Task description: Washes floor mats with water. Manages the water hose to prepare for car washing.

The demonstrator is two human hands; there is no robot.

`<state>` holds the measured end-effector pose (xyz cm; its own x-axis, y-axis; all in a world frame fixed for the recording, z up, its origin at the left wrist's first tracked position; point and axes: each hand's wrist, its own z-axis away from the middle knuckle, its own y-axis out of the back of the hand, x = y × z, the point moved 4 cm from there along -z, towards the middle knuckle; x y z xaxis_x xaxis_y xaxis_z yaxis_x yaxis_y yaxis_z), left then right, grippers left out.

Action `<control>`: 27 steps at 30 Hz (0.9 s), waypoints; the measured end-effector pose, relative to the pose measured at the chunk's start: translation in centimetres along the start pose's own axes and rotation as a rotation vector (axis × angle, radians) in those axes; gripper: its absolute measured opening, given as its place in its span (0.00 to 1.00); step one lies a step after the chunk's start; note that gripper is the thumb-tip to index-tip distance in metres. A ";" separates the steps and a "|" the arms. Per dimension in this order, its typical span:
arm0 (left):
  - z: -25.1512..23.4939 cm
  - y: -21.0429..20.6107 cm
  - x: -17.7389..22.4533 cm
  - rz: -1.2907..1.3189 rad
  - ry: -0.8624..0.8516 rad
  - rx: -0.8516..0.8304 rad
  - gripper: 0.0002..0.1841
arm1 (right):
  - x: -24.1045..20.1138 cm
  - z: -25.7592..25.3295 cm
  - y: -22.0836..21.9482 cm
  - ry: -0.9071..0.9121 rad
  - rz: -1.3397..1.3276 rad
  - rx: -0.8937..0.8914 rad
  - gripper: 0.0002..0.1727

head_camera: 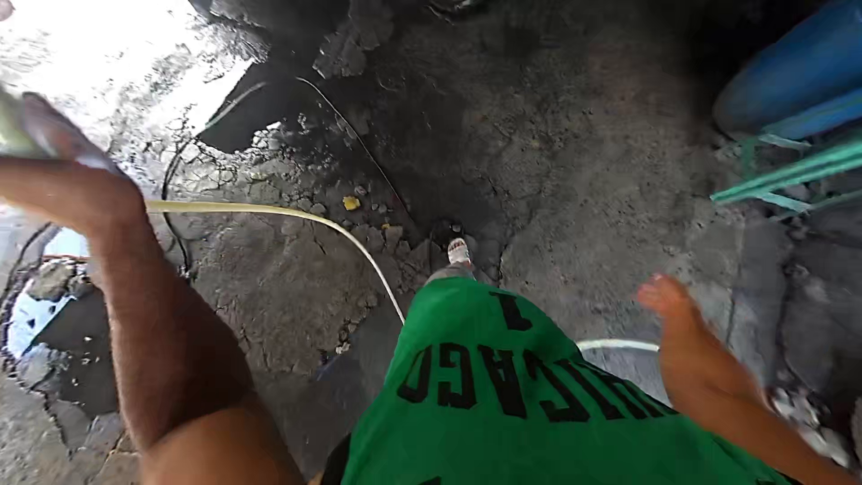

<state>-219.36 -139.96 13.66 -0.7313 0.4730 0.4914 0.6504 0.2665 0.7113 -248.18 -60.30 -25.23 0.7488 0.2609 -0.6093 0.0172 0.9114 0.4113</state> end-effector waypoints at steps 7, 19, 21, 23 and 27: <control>-11.2 -18.9 17.0 0.190 -0.110 -0.254 0.23 | -21.5 -0.1 -34.4 0.209 0.428 -0.596 0.28; -17.4 -52.2 31.8 0.106 -0.069 -0.766 0.17 | -71.8 11.3 -61.0 1.400 0.224 -1.289 0.26; -18.2 -56.2 34.3 0.086 -0.011 -0.761 0.16 | -74.3 9.5 -65.7 1.251 0.313 -1.389 0.29; -20.2 -59.0 37.4 0.077 0.051 -0.703 0.13 | -76.3 8.8 -70.1 1.026 0.320 -1.459 0.27; -26.1 -62.6 40.6 -0.041 0.243 -0.551 0.14 | -81.9 9.4 -77.2 0.800 0.287 -1.563 0.28</control>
<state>-295.15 -159.35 2.17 -0.8216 0.2485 0.5131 0.4662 -0.2251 0.8556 -304.58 -155.00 -0.73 0.1323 0.0930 -0.9868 -0.9860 0.1140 -0.1214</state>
